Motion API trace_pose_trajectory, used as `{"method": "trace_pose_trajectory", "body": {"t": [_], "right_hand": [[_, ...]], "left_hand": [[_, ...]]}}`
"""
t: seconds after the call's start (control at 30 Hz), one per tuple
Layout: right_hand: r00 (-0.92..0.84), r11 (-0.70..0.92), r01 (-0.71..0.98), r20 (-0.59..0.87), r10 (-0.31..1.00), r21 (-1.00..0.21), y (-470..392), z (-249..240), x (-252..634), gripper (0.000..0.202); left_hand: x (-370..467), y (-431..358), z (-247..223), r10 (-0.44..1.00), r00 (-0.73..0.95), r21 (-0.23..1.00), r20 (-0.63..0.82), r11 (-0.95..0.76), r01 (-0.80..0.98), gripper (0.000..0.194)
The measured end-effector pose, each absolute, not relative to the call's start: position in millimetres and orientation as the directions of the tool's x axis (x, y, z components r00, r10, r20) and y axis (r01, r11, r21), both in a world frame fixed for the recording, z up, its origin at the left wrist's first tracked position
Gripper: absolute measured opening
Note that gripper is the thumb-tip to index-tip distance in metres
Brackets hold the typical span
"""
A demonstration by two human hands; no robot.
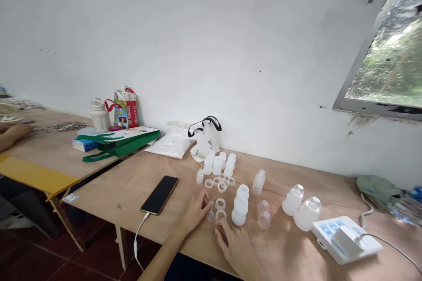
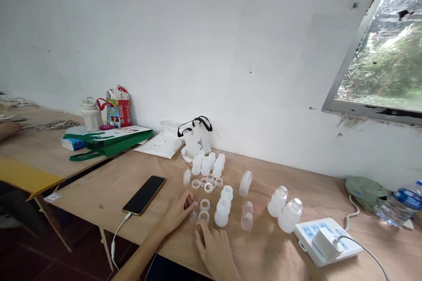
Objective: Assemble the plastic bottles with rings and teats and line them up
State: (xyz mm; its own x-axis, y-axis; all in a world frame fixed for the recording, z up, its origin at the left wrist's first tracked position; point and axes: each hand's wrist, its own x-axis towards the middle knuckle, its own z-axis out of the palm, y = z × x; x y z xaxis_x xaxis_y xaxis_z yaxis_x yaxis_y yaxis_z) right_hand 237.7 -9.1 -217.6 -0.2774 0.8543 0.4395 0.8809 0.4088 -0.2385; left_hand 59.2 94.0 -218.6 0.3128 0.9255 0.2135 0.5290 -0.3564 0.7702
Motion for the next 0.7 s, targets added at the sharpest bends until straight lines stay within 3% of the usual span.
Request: {"method": "trace_pose_trajectory", "body": {"t": [0.27,0.4,0.57,0.7], "right_hand": [[-0.240,0.376,0.901,0.472,0.848,-0.217,-9,-217,240,0.026],[-0.204,0.320,0.930,0.473,0.857,-0.180,-6,-223,240,0.025],[-0.191,0.293,0.941,0.451,0.872,-0.167,-2,-233,241,0.020],[-0.152,0.234,0.963,0.450,0.880,-0.133,0,-241,243,0.024]], "left_hand": [[61,79,-196,0.881,0.423,0.811,0.210,-0.399,0.428,0.047],[59,75,-195,0.837,0.523,0.778,0.160,-0.433,0.455,0.036],[60,78,-203,0.786,0.567,0.705,0.248,-0.547,0.450,0.027],[63,79,-204,0.816,0.532,0.737,0.224,-0.499,0.456,0.020]]}}
